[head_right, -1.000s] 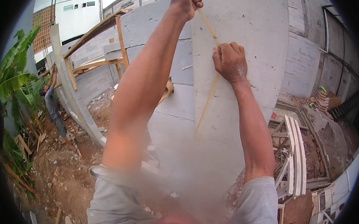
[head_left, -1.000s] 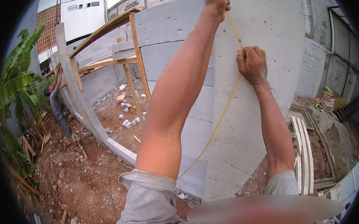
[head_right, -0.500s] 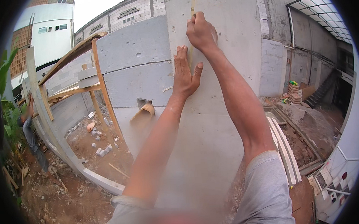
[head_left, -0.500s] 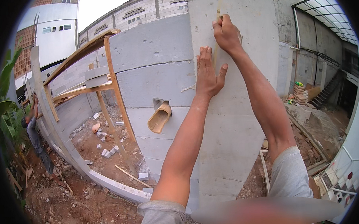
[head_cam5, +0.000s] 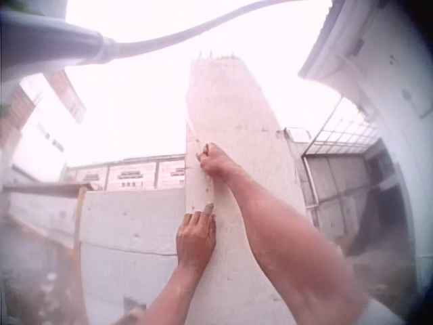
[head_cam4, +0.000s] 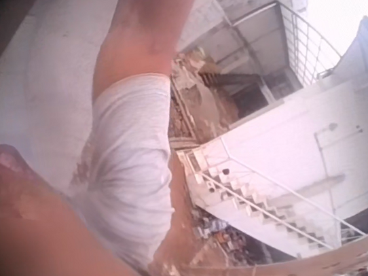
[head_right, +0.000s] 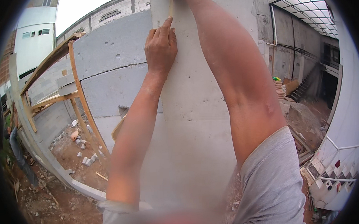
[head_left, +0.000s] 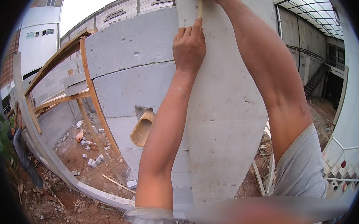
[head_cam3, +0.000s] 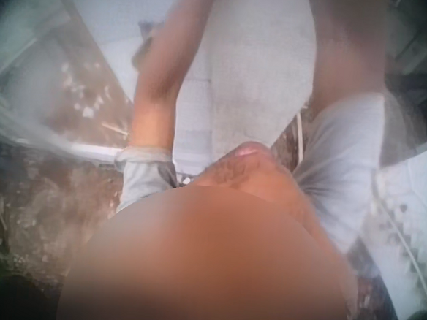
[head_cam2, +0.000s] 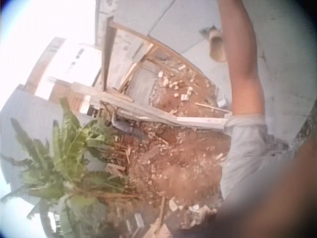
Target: The person walks through a construction site and installs a yellow plastic conduit into a pre-cut hole in a concrete block wall. They use a pencil to mark the wall and adjust the conduit's position before coiling the excess length.
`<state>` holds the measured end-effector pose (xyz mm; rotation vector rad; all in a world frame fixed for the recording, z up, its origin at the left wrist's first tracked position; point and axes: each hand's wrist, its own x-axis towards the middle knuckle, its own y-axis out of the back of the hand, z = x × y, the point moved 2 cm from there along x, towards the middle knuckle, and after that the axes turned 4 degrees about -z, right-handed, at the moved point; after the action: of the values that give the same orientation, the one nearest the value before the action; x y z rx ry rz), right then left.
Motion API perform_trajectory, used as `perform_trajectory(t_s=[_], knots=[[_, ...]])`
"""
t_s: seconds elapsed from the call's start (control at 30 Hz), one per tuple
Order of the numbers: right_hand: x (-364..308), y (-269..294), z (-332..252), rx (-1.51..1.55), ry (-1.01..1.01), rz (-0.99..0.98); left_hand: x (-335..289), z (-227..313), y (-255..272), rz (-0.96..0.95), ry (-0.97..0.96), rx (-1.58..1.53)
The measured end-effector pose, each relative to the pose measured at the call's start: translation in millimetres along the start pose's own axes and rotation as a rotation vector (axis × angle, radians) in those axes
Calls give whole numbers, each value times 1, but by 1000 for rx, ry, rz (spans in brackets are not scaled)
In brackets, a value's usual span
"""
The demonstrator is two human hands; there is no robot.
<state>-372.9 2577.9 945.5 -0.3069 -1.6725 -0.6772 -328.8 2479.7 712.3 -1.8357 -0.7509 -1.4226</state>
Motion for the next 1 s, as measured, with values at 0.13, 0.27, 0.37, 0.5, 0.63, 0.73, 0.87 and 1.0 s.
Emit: perform_trajectory(t_s=[0.13,0.27,0.37,0.5,0.63,0.73,0.87,1.0], knots=[[-7,8,-1,167,-13,-109,35,-5,-20,101,65,53],[-15,18,-1,-8,5,42,40,-9,-27,225,118,-12],[-25,18,-11,-152,-1,150,40,-11,-30,178,150,-16],[-47,20,-26,-53,25,247,64,-20,-31,130,74,151],[-68,5,10,30,417,520,107,-30,-32,129,97,209],[-78,3,7,22,554,582,114,-37,-35,142,73,265],[-90,3,-11,26,419,654,114,-34,-36,126,96,373],[-89,6,-17,-95,515,744,123,-30,-33,-8,141,430]])
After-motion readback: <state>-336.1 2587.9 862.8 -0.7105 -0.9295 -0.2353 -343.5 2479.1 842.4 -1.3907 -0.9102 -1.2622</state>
